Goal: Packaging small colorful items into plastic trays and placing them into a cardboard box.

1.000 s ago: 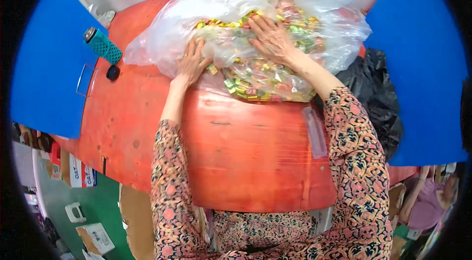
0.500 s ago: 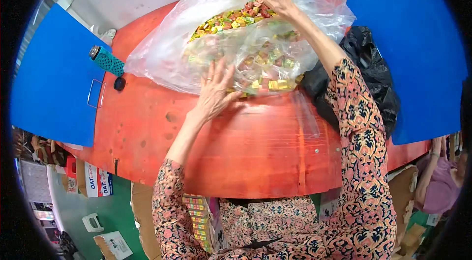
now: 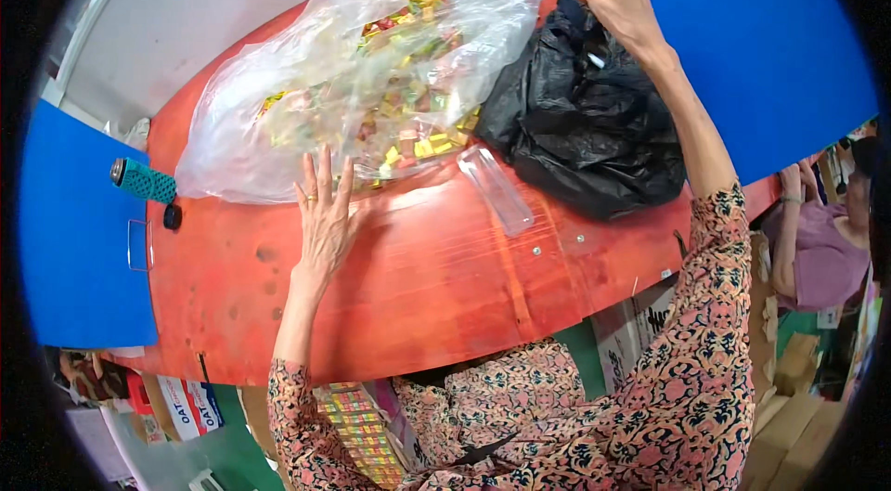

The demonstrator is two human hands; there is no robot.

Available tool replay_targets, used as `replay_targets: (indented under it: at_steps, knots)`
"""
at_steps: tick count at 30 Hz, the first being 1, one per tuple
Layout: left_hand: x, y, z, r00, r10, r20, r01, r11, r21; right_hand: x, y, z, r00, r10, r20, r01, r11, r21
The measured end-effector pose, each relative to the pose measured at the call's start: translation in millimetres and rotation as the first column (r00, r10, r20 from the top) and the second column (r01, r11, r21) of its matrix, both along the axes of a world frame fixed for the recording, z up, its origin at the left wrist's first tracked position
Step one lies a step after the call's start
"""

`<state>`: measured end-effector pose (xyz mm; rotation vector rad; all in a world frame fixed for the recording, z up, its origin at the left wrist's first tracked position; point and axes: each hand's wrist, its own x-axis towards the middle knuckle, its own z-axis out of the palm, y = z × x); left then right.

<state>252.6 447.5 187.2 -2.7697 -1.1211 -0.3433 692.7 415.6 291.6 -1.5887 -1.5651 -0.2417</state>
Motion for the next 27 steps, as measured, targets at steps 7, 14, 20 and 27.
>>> replay_targets:
  at_steps: [7, 14, 20, 27]
  knots:
    - [41.8, -42.6, -9.5, 0.994, -0.109, 0.026, 0.11, 0.993, -0.044, 43.6, -30.4, -132.6, 0.979, 0.085, 0.185, 0.063, 0.737, -0.673]
    - [51.2, -72.7, 0.0, 0.993, -0.116, -0.009, 0.113, 0.982, -0.154, 50.2, -15.5, -132.9, 0.984, -0.126, 0.129, 0.178, 0.792, -0.585]
    - [58.9, -85.7, -8.5, 0.984, -0.149, 0.096, 0.167, 0.962, -0.216, 71.2, 30.7, -146.2, 0.951, -0.251, -0.18, 0.079, 0.762, -0.643]
    - [81.3, -94.6, -8.0, 0.963, -0.21, 0.166, 0.244, 0.944, -0.223, 82.2, 43.0, -183.8, 0.859, -0.453, -0.239, 0.207, 0.734, -0.647]
